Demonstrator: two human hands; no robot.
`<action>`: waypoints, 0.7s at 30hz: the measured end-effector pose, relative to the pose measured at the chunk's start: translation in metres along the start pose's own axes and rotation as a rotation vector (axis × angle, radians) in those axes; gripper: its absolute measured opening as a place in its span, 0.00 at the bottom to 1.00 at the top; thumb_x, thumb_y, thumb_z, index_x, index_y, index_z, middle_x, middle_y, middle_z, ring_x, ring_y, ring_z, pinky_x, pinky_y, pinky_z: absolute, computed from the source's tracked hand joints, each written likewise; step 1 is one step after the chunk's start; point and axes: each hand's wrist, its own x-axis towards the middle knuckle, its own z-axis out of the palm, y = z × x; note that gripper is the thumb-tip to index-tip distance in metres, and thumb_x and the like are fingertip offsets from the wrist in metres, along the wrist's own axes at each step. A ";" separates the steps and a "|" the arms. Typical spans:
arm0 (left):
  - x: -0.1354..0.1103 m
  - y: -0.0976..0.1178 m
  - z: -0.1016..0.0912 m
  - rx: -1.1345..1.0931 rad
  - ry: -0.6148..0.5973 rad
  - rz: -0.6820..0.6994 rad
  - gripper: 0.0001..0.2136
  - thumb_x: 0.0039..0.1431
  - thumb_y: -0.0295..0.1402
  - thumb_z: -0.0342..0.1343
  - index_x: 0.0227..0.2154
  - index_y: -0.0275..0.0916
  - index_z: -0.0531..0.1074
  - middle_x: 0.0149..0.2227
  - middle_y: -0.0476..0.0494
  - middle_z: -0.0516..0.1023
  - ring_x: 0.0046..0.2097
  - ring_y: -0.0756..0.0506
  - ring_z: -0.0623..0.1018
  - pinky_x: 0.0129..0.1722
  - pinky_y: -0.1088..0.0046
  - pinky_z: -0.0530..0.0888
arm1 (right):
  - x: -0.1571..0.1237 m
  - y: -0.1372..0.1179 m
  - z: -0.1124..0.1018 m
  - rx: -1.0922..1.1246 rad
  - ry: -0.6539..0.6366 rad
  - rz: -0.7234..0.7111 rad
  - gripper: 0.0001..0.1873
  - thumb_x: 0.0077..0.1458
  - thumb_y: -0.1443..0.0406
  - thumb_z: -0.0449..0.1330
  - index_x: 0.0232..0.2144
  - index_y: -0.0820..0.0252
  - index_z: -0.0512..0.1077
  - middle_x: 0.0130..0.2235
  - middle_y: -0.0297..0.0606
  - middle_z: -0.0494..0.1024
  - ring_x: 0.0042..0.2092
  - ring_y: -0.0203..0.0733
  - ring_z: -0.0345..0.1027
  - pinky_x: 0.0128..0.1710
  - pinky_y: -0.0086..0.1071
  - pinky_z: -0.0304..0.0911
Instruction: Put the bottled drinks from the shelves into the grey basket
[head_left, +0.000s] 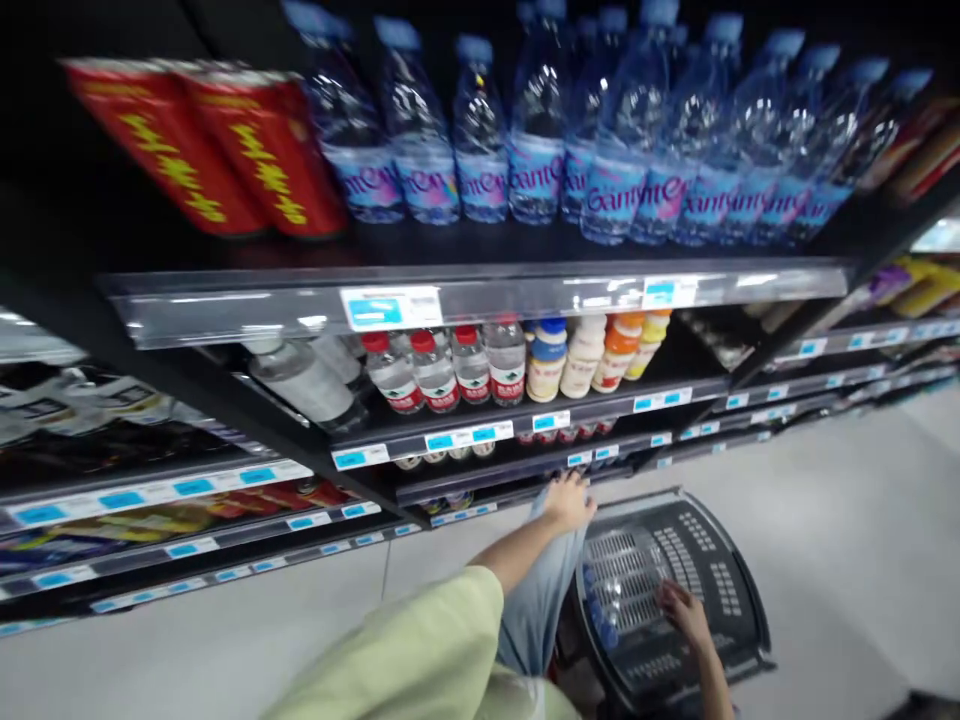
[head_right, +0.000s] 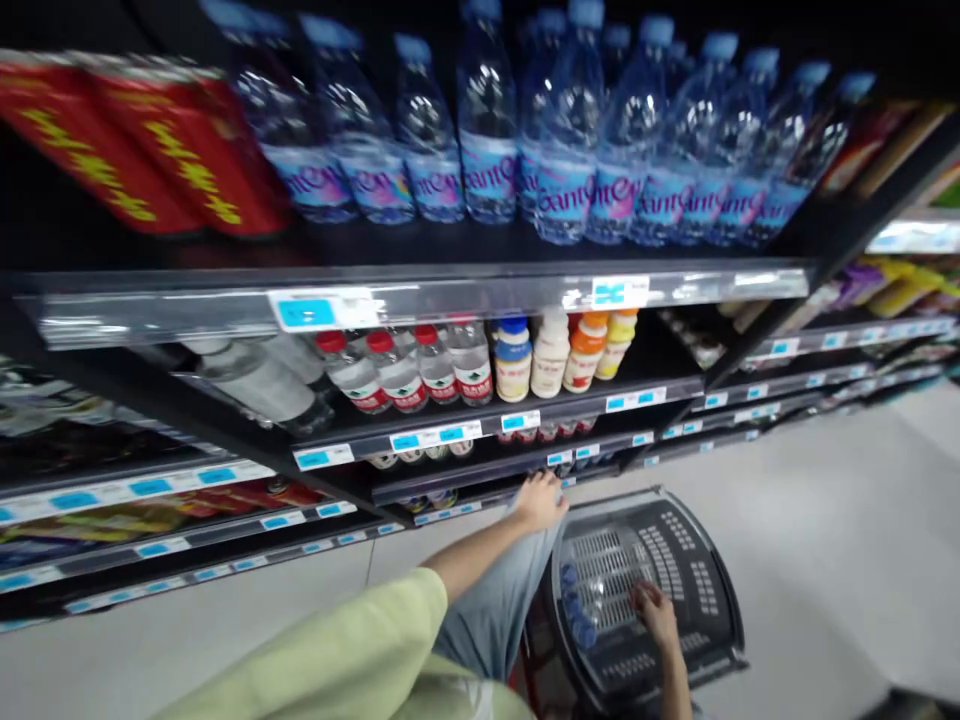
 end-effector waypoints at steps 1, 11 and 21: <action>0.000 -0.001 0.001 0.004 -0.002 -0.004 0.21 0.69 0.41 0.53 0.56 0.35 0.80 0.61 0.28 0.78 0.64 0.29 0.75 0.63 0.48 0.75 | 0.009 -0.005 -0.008 0.040 0.000 0.004 0.27 0.25 0.40 0.65 0.25 0.48 0.76 0.26 0.44 0.84 0.30 0.66 0.84 0.28 0.50 0.78; -0.001 -0.007 0.006 -0.072 0.008 -0.009 0.27 0.65 0.43 0.51 0.58 0.33 0.80 0.65 0.27 0.76 0.68 0.27 0.73 0.67 0.44 0.72 | 0.020 -0.208 -0.036 0.109 0.094 -0.377 0.41 0.32 0.33 0.72 0.38 0.58 0.84 0.37 0.48 0.89 0.41 0.62 0.86 0.43 0.45 0.83; -0.004 -0.010 -0.003 -0.087 0.004 -0.031 0.27 0.64 0.43 0.51 0.58 0.33 0.80 0.63 0.25 0.77 0.67 0.27 0.74 0.68 0.44 0.71 | -0.059 -0.452 -0.034 0.090 0.203 -1.039 0.25 0.56 0.45 0.73 0.42 0.58 0.85 0.39 0.46 0.88 0.38 0.51 0.86 0.43 0.40 0.84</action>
